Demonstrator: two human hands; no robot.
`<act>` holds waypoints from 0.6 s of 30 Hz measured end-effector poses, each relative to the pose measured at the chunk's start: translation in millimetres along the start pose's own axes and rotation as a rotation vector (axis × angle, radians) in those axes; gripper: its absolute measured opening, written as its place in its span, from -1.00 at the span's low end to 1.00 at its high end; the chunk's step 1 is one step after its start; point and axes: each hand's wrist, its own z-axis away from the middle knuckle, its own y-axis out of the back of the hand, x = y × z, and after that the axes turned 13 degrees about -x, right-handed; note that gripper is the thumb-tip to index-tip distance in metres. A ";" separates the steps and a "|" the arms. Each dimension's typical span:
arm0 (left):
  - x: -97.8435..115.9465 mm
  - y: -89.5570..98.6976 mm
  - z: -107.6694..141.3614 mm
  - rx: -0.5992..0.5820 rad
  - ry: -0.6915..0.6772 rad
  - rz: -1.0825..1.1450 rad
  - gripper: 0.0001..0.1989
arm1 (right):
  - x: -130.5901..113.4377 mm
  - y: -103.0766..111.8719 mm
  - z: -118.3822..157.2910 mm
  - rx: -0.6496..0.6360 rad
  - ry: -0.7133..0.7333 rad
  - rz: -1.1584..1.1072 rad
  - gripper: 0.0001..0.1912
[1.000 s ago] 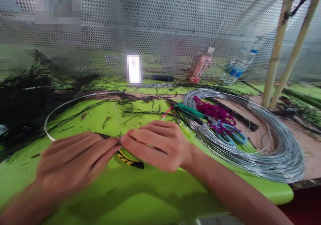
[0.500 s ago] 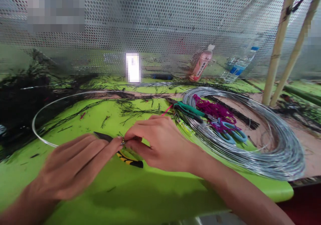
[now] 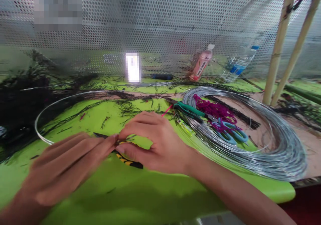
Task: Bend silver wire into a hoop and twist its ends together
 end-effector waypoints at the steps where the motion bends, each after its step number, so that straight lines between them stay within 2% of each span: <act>1: -0.7 -0.8 1.8 -0.009 -0.005 -0.006 -0.79 | -0.4 1.4 -0.4 -0.014 -0.026 -0.010 -0.96; 7: -1.7 -6.4 7.2 0.016 0.008 -0.050 -0.78 | 2.0 2.6 1.2 -0.040 -0.015 0.155 -0.91; 12: 4.4 -3.9 -3.5 0.022 0.135 0.017 -0.90 | 1.1 -0.5 3.3 0.016 0.004 0.164 -0.90; 18: 10.7 -5.2 -8.2 0.025 0.253 0.043 -0.95 | 3.6 -2.8 2.7 0.134 0.170 0.275 -0.97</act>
